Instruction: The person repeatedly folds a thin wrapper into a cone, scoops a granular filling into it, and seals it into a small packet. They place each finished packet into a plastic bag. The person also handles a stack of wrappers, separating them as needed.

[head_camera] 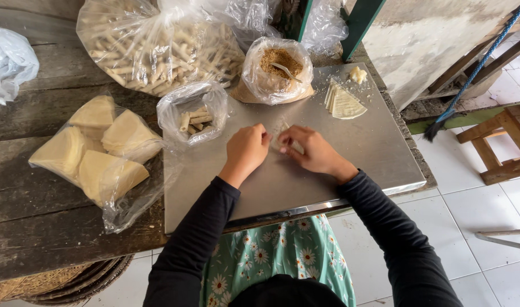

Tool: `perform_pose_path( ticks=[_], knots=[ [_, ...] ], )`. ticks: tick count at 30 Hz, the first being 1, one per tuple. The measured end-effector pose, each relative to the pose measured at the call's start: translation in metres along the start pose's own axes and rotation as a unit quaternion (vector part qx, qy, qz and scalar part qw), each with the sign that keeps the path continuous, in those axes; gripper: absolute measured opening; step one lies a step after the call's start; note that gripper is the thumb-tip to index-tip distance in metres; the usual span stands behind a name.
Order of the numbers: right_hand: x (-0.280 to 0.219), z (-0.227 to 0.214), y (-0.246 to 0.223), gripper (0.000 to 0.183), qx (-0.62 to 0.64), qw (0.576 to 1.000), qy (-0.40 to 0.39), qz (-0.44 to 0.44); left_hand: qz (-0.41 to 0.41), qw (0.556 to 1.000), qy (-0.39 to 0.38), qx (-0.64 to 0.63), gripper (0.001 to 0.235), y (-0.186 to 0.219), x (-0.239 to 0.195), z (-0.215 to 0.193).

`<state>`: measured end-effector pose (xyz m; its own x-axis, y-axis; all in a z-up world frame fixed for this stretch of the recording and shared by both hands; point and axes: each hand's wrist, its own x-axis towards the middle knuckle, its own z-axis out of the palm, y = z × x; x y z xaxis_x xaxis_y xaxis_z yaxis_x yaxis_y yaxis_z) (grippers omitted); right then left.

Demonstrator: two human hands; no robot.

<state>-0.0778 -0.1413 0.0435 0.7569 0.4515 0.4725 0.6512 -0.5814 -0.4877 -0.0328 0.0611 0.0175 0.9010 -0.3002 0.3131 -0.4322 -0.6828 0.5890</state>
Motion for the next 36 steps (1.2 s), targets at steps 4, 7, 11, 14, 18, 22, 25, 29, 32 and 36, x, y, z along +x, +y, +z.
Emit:
perform_pose_path(
  ticks=[4,7,11,14,18,22,25,29,32,36],
  knots=[
    [0.016,-0.008,0.008,0.031,0.005,0.974,0.213,0.077,0.010,0.999,-0.022,0.021,0.028,0.003,-0.007,0.006],
    [0.039,-0.017,0.019,0.047,-0.028,0.960,0.261,0.098,0.020,0.999,-0.027,0.007,0.031,0.004,-0.012,0.016],
    [0.068,-0.021,0.023,0.032,-0.038,0.966,0.241,0.091,0.061,0.998,-0.002,-0.009,0.022,0.007,-0.013,0.021],
    [0.086,-0.021,0.028,0.016,-0.027,0.961,0.249,0.120,0.057,0.998,0.000,-0.034,0.018,0.010,-0.014,0.021],
    [0.105,-0.027,0.043,0.009,-0.039,0.945,0.307,0.106,0.031,0.996,-0.013,-0.085,0.016,0.013,-0.011,0.018],
    [0.117,-0.039,0.057,0.009,-0.054,0.949,0.301,0.074,-0.011,0.990,-0.026,-0.140,0.016,0.015,-0.009,0.015],
    [0.121,-0.042,0.063,0.011,-0.072,0.967,0.242,0.032,-0.003,0.986,-0.024,-0.165,0.022,0.015,-0.008,0.014],
    [0.119,-0.041,0.061,0.013,-0.046,0.978,0.203,0.017,-0.021,0.980,-0.035,-0.196,0.028,0.011,-0.007,0.014],
    [0.113,-0.046,0.058,0.010,-0.034,0.981,0.192,0.015,-0.023,0.981,-0.025,-0.192,0.026,0.007,-0.007,0.017],
    [0.111,-0.052,0.054,0.009,-0.034,0.964,0.262,0.037,-0.023,0.980,-0.026,-0.196,0.029,0.004,-0.006,0.019]
  ],
)
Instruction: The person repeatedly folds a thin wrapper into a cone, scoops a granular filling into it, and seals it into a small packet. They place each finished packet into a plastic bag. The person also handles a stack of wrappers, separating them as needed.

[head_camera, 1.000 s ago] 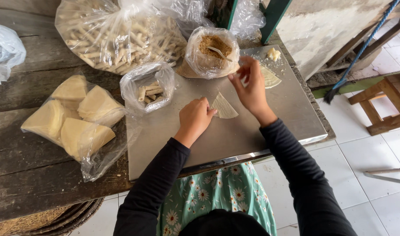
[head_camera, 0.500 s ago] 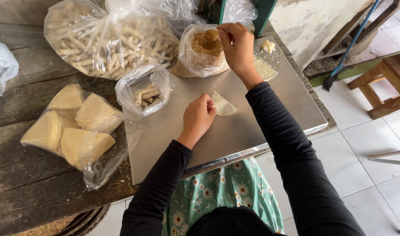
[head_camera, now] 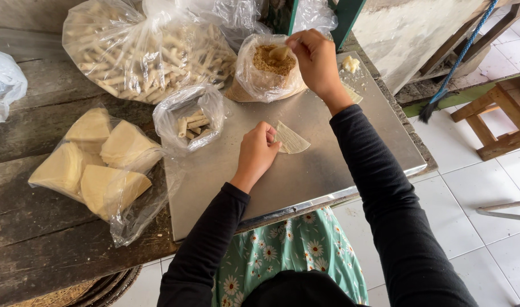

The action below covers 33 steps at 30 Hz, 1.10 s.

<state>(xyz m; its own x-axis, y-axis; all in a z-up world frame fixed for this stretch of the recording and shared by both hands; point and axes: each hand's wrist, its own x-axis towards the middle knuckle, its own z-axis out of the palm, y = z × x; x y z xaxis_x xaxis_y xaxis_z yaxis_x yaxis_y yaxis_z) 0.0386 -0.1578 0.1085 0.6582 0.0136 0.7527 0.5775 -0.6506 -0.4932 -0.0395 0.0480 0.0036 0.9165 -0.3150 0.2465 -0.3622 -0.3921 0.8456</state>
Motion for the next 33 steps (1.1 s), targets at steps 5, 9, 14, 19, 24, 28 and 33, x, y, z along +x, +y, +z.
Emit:
perform_pose_path(
  ticks=[5,9,14,19,24,28,33],
  knots=[
    [0.003,0.010,-0.004,0.015,0.017,0.994,0.028,0.100,-0.031,0.999,-0.016,0.002,0.032,0.001,0.001,-0.005],
    [0.000,0.015,-0.006,0.014,-0.036,0.997,0.062,0.001,-0.058,0.998,-0.032,0.007,0.031,0.005,0.000,-0.010],
    [-0.003,0.021,0.003,0.015,-0.058,0.996,0.072,0.010,-0.068,0.997,-0.040,0.013,0.028,0.008,0.000,-0.011],
    [-0.005,0.030,0.028,0.020,0.054,0.978,0.096,0.178,-0.064,0.997,-0.045,0.000,0.028,0.007,0.001,-0.011],
    [-0.005,0.027,0.050,0.023,0.182,0.932,0.157,0.272,-0.062,0.997,-0.051,-0.011,0.029,0.003,0.002,-0.011],
    [-0.007,0.011,0.051,0.023,0.294,0.880,0.170,0.333,-0.066,0.996,-0.059,-0.013,0.032,0.002,0.003,-0.013],
    [-0.033,-0.026,0.039,0.020,0.419,0.819,0.147,0.363,-0.066,0.996,-0.064,-0.014,0.032,-0.001,0.004,-0.016]
  ],
)
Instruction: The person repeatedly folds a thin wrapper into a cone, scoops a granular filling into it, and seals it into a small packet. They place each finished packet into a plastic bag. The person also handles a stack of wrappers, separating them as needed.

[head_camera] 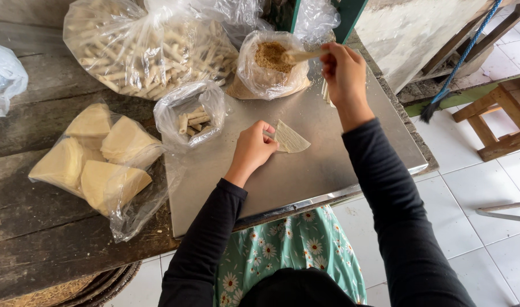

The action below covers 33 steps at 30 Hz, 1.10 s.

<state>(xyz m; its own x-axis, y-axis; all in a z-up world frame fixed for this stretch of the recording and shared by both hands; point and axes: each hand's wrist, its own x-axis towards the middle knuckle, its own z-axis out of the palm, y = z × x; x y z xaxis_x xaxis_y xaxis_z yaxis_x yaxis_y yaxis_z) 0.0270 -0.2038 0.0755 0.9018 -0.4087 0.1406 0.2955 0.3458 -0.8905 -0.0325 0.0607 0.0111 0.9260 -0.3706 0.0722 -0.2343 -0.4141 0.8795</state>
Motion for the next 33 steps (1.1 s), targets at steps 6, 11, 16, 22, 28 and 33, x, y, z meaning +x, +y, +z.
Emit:
perform_pose_path(
  ticks=[6,11,16,22,28,33],
  knots=[
    [-0.077,-0.041,0.013,0.019,0.001,0.997,-0.007,0.080,-0.012,1.000,-0.011,-0.016,0.033,0.002,0.000,-0.002],
    [-0.118,-0.055,0.041,0.021,-0.106,0.989,-0.053,0.086,-0.017,0.999,-0.017,-0.036,0.034,0.003,-0.001,-0.004],
    [-0.141,-0.057,0.040,0.022,-0.252,0.959,-0.128,-0.005,-0.022,0.999,-0.019,-0.041,0.034,0.004,0.001,-0.004],
    [-0.168,-0.051,0.018,0.013,-0.405,0.853,-0.246,-0.219,-0.032,0.998,-0.027,-0.056,0.035,0.002,0.003,-0.003],
    [-0.184,-0.057,0.002,0.033,-0.431,0.823,-0.297,-0.222,-0.033,0.997,-0.031,-0.067,0.032,0.004,0.003,-0.005],
    [-0.189,-0.064,-0.002,0.018,-0.461,0.814,-0.242,-0.258,-0.040,0.997,-0.028,-0.066,0.028,0.007,0.001,-0.007]
  ],
)
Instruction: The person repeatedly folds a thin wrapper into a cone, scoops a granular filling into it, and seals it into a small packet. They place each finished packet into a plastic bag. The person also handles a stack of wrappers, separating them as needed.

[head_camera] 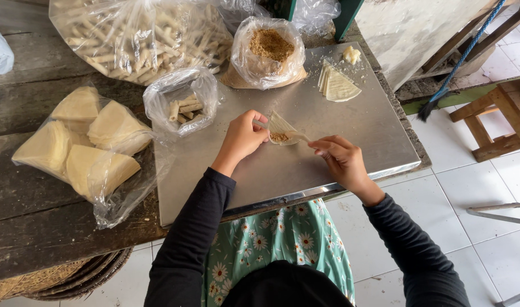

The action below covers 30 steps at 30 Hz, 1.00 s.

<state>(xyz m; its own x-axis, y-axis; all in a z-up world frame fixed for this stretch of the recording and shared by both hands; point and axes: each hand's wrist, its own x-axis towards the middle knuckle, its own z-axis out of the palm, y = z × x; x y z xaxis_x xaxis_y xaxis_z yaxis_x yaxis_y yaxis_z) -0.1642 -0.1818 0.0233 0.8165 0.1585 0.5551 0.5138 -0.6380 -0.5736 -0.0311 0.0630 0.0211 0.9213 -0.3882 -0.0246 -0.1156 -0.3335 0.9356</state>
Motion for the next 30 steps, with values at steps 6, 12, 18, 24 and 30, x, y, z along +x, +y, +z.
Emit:
perform_pose_path(
  ticks=[6,12,18,24,30],
  knots=[
    [0.027,0.006,0.010,0.018,0.137,0.976,0.140,0.099,0.001,1.000,-0.010,0.016,0.030,0.000,0.000,0.000],
    [0.134,0.022,0.019,0.021,0.196,0.948,0.246,0.048,0.065,0.998,-0.001,0.026,0.031,-0.009,0.004,0.005],
    [0.164,0.032,-0.001,0.029,-0.022,0.984,0.177,-0.015,0.076,0.997,0.005,0.026,0.030,-0.013,0.004,0.009],
    [0.087,0.028,-0.010,0.012,-0.102,0.985,0.070,0.116,0.096,0.992,0.035,0.080,0.027,-0.002,-0.003,0.012],
    [0.034,0.048,-0.006,0.016,-0.237,0.961,0.037,0.138,0.092,0.988,0.040,0.116,0.027,0.007,-0.009,0.014]
  ],
)
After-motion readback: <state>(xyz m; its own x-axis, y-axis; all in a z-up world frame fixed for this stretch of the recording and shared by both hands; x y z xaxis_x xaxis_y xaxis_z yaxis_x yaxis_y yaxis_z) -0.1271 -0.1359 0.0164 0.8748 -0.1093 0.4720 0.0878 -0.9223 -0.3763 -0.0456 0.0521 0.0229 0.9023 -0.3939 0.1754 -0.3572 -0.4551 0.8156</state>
